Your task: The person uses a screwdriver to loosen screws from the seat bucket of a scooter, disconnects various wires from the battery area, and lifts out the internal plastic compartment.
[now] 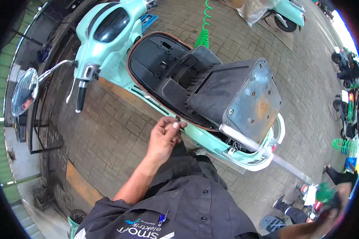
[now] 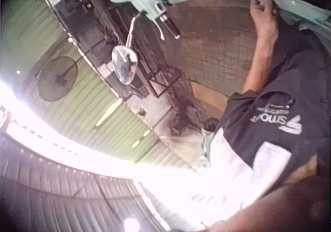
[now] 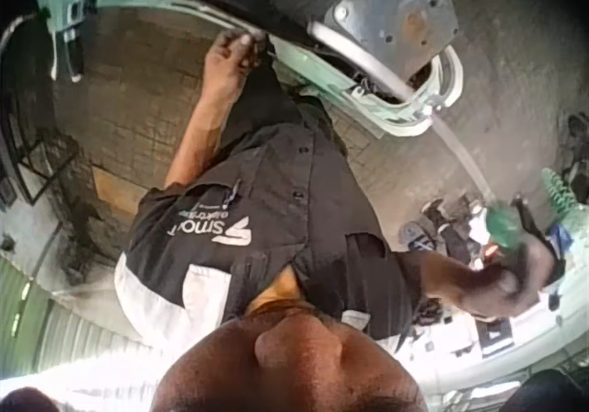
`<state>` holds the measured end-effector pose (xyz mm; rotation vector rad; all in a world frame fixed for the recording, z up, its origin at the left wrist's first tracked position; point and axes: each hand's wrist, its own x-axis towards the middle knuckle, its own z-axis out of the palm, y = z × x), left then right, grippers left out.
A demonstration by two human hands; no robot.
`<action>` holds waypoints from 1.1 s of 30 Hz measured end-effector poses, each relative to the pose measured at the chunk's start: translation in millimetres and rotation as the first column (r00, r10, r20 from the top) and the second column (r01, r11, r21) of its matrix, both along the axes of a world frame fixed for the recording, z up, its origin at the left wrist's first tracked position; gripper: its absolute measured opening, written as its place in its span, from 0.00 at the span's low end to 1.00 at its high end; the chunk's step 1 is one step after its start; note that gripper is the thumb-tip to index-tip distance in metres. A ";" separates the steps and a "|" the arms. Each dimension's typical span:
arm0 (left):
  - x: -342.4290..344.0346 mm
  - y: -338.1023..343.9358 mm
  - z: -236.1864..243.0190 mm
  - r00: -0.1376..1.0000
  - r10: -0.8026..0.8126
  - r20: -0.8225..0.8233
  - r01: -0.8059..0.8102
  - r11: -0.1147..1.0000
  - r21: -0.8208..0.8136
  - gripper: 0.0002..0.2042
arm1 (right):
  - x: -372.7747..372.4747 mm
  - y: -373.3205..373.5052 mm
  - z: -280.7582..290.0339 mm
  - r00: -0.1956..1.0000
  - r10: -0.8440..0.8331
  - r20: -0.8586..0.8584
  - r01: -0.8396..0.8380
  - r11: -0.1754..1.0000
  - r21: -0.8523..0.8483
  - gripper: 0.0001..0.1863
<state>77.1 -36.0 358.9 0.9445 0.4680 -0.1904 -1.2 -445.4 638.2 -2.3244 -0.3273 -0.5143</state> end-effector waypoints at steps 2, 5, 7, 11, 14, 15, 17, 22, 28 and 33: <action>-14.3 -11.2 -4.1 0.999 -0.041 0.021 0.042 0.998 -0.041 0.09 | -24.9 -4.8 -25.2 0.965 0.030 -0.261 -0.005 0.995 0.095 0.23; -22.9 -22.3 -5.7 0.993 -0.120 -0.001 0.118 0.983 -0.137 0.10 | -59.5 17.2 -53.0 0.947 -0.128 -0.295 0.113 0.991 -0.068 0.19; -22.5 -26.1 -5.8 0.985 -0.174 -0.005 0.169 0.963 -0.209 0.10 | -64.4 32.9 -77.7 0.916 -0.269 -0.298 0.260 0.963 -0.073 0.26; -13.2 -34.1 -9.7 0.969 -0.245 -0.025 0.218 0.901 -0.374 0.08 | -65.2 56.7 -92.0 0.912 -0.256 -0.322 0.269 0.963 -0.007 0.26; -6.7 -36.1 -12.1 0.946 -0.324 0.003 0.294 0.854 -0.430 0.07 | -66.3 73.8 -93.3 0.910 -0.307 -0.277 0.305 0.951 -0.051 0.25; -5.3 -35.3 -12.4 0.937 -0.349 0.025 0.324 0.840 -0.436 0.07 | -66.8 78.3 -92.1 0.910 -0.309 -0.275 0.308 0.950 -0.046 0.25; -0.3 -31.3 -12.5 0.916 -0.392 0.083 0.384 0.798 -0.466 0.08 | -66.2 86.5 -90.5 0.911 -0.309 -0.271 0.314 0.949 -0.029 0.25; 11.1 -14.2 -14.9 0.896 -0.432 0.101 0.438 0.828 -0.350 0.09 | -63.8 112.4 -90.8 0.886 -0.355 -0.298 0.356 0.933 -0.054 0.25; 27.0 8.2 -24.3 0.840 -0.520 0.157 0.540 0.772 -0.334 0.10 | -63.1 144.2 -91.0 0.837 -0.410 -0.362 0.400 0.910 -0.107 0.22; 44.5 30.6 -26.8 0.649 -0.761 0.015 0.761 0.649 0.001 0.10 | -69.4 166.3 -78.4 0.903 -0.338 -0.264 0.240 0.909 -0.342 0.16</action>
